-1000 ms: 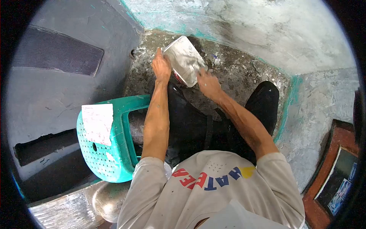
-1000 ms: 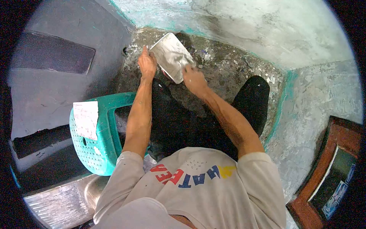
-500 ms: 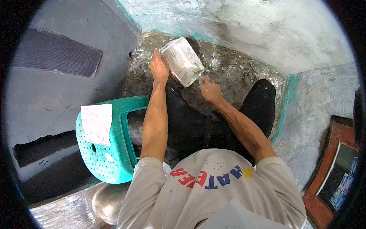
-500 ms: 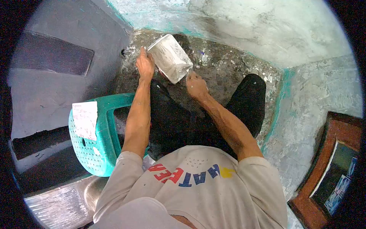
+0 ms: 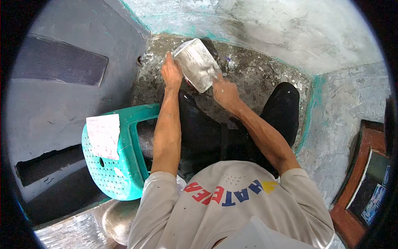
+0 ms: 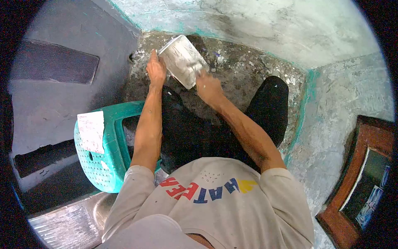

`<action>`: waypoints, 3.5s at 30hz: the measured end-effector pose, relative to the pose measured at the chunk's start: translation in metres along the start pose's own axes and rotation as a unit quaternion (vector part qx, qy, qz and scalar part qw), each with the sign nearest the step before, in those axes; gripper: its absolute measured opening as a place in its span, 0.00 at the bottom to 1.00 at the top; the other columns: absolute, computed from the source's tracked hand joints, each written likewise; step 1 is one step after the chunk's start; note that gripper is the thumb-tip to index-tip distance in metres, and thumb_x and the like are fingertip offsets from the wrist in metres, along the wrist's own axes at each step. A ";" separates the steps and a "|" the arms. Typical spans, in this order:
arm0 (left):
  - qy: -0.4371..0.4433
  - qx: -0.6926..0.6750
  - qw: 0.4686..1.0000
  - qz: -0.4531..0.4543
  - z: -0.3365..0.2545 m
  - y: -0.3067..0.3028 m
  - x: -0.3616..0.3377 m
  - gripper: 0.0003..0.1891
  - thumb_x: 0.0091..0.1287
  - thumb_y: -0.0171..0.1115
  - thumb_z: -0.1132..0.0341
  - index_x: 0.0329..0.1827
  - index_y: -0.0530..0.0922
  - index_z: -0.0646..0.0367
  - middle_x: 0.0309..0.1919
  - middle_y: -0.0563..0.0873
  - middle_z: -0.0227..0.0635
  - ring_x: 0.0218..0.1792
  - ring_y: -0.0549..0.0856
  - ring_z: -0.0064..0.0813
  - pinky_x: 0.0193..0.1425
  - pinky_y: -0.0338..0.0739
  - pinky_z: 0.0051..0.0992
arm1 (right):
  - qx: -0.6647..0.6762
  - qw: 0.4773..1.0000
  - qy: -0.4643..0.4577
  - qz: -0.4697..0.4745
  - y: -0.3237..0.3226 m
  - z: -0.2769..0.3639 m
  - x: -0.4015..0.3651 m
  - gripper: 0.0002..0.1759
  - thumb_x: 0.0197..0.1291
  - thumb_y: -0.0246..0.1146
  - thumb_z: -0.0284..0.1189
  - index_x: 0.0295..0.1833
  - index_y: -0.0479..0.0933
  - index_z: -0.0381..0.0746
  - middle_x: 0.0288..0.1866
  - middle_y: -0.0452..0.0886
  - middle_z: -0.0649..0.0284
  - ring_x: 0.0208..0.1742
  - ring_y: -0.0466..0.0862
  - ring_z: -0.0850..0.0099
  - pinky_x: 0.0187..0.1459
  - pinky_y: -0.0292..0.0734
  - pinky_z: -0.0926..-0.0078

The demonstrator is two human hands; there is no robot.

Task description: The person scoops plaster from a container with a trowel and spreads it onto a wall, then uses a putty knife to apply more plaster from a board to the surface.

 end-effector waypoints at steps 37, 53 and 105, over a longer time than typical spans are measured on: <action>0.027 0.023 0.999 0.039 -0.006 0.015 -0.001 0.22 0.72 0.59 0.72 0.69 0.75 0.68 0.52 0.86 0.63 0.49 0.88 0.63 0.52 0.84 0.54 | -0.032 0.998 0.050 -0.035 0.031 -0.019 -0.010 0.20 0.70 0.56 0.28 0.62 0.79 0.31 0.52 0.79 0.46 0.42 0.89 0.47 0.35 0.88 0.53; -0.076 -0.039 0.978 0.190 -0.048 0.003 -0.049 0.38 0.73 0.56 0.73 0.86 0.54 0.51 0.49 0.87 0.65 0.47 0.88 0.66 0.51 0.82 0.54 | -0.070 0.993 0.093 0.008 0.023 -0.017 -0.002 0.21 0.61 0.62 0.24 0.58 0.79 0.24 0.50 0.82 0.42 0.47 0.90 0.46 0.40 0.90 0.51; -0.249 -0.345 0.883 0.201 -0.031 0.023 -0.094 0.41 0.81 0.47 0.75 0.89 0.35 0.46 0.62 0.81 0.56 0.47 0.90 0.41 0.40 0.94 0.38 | 0.105 0.981 0.116 0.117 -0.037 -0.082 -0.011 0.32 0.69 0.64 0.51 0.39 0.83 0.26 0.37 0.88 0.39 0.40 0.91 0.44 0.43 0.85 0.47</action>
Point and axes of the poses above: each hand's wrist, its own x-axis towards the middle knuckle, its own y-axis out of the palm, z = x × y, the point moved 4 cm from there along x, towards the middle knuckle
